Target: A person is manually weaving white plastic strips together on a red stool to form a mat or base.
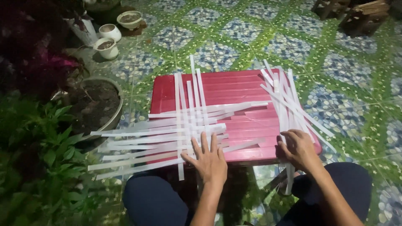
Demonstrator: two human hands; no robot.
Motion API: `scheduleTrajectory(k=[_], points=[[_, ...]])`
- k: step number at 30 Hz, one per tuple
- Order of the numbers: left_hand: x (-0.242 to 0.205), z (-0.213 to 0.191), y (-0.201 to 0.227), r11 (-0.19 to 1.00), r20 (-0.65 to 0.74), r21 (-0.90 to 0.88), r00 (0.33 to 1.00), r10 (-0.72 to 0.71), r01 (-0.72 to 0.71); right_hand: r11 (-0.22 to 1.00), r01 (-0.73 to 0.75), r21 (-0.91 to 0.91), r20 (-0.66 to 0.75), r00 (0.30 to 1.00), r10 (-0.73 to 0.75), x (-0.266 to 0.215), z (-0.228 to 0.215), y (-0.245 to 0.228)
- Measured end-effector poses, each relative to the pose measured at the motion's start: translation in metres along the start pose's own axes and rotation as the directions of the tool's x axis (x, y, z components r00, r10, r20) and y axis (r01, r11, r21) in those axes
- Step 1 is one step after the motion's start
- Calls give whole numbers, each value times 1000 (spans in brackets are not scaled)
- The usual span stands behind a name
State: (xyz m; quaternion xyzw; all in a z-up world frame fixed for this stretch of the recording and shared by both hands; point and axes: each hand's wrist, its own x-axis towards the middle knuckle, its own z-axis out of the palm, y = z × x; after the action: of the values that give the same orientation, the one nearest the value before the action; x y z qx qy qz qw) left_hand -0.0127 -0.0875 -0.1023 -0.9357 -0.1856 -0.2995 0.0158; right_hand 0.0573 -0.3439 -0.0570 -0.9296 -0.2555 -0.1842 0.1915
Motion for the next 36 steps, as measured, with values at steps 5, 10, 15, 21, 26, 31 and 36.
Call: scheduleTrajectory(k=[5,10,15,21,26,31,36], points=[[38,-86,-4,975,703,-180,710,36,128,960,-241,-144,92,962,256,5,-3,-14],[-2,-17,-11,997,72,-18,995,73,-71,990,-142,-7,63,988,142,11,-16,-20],[11,-44,-29,925,309,-335,907,288,-180,989,-146,38,73,987,143,26,-30,-42],[11,-59,-38,901,388,-430,888,246,-62,999,14,40,-46,999,-13,29,-10,-28],[14,-95,-37,900,582,-429,787,205,83,993,80,-87,91,993,-72,8,-9,-21],[8,-132,-51,835,582,-500,803,126,231,990,69,-122,295,955,-30,-20,-16,-17],[-9,-136,-79,817,586,-444,809,-46,368,984,178,10,177,968,-177,-22,-27,-35]])
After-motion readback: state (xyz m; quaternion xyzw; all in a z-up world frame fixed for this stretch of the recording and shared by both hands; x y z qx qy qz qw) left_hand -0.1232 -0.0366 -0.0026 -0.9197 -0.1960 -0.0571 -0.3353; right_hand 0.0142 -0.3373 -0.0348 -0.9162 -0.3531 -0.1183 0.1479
